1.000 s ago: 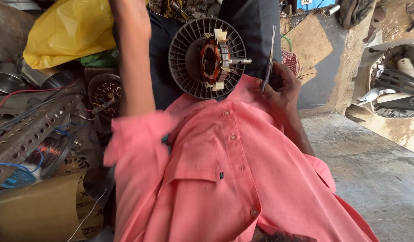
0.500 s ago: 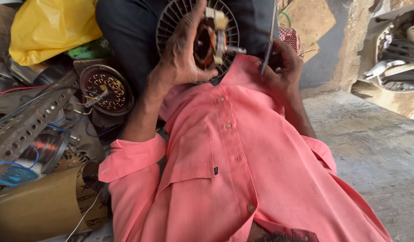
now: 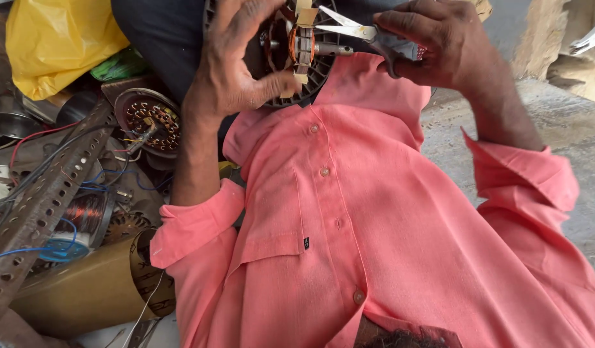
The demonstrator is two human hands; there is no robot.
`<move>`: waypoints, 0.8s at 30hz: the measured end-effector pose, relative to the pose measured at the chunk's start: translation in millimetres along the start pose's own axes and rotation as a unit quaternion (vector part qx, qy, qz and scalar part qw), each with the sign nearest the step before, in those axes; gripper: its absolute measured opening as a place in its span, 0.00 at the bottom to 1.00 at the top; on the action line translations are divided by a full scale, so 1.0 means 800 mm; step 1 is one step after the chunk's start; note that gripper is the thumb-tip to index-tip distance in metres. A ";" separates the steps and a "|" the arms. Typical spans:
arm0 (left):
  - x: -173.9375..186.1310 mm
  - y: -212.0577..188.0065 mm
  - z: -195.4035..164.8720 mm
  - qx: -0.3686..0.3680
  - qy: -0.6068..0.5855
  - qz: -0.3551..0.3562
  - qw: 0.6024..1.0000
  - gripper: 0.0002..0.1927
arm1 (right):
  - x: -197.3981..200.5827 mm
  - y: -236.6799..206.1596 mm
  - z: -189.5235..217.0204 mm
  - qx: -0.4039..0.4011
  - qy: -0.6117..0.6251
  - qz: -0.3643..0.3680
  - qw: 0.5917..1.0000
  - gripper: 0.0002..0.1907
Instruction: The person sits on the floor holding a fan motor armature on their lap and works on its copper windings, pressing and repositioning the winding material by hand. They pick up scissors and trim material from the armature, then continue handling and turning the motor assembly.
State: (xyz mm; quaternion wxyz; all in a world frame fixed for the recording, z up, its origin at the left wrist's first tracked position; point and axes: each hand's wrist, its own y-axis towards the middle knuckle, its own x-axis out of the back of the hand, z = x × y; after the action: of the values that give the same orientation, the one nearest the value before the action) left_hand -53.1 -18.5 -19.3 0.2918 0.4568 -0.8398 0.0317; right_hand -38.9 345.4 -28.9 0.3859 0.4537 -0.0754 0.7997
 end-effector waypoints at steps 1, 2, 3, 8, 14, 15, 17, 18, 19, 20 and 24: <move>0.001 0.006 -0.013 0.011 0.021 -0.012 1.000 0.40 | 0.003 0.003 -0.001 -0.004 -0.001 0.011 1.000 0.31; 0.002 0.011 -0.024 0.022 0.041 -0.024 0.999 0.30 | 0.006 0.006 -0.002 -0.007 -0.003 0.022 1.000 0.33; 0.001 0.018 -0.034 0.001 0.083 -0.028 0.996 0.26 | 0.006 0.008 -0.003 -0.012 -0.005 0.034 0.999 0.34; -0.004 0.040 -0.054 -0.053 0.217 -0.015 0.975 0.14 | -0.004 0.010 -0.012 0.026 -0.033 0.028 0.999 0.28; -0.006 0.055 -0.039 -0.056 0.241 0.060 0.967 0.04 | -0.019 0.018 -0.029 -0.011 -0.003 0.099 0.995 0.29; -0.006 0.056 -0.037 -0.059 0.244 0.065 0.966 0.03 | -0.019 0.021 -0.031 -0.025 -0.005 0.125 0.992 0.31; -0.007 0.058 -0.035 -0.078 0.242 0.051 0.966 0.03 | -0.015 0.028 -0.034 -0.044 0.043 0.142 0.988 0.32; -0.007 0.058 -0.035 -0.087 0.238 0.043 0.966 0.03 | -0.012 0.032 -0.034 -0.053 0.066 0.151 0.985 0.32; -0.008 0.058 -0.033 -0.095 0.232 0.031 0.968 0.02 | -0.009 0.036 -0.033 -0.029 0.061 0.138 0.988 0.30; -0.008 0.056 -0.030 -0.102 0.223 0.021 0.969 0.02 | -0.005 0.039 -0.031 -0.008 0.059 0.126 0.990 0.28; -0.012 0.047 -0.015 -0.081 0.230 0.033 0.969 0.02 | 0.005 0.057 -0.013 0.019 0.056 0.097 0.994 0.26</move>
State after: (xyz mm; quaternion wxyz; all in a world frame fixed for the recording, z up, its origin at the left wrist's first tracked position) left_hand -73.0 14.5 -6.3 0.5116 0.3840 -0.7647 0.0777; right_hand -78.3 321.5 -21.3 0.3016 0.4058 -0.0821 0.8589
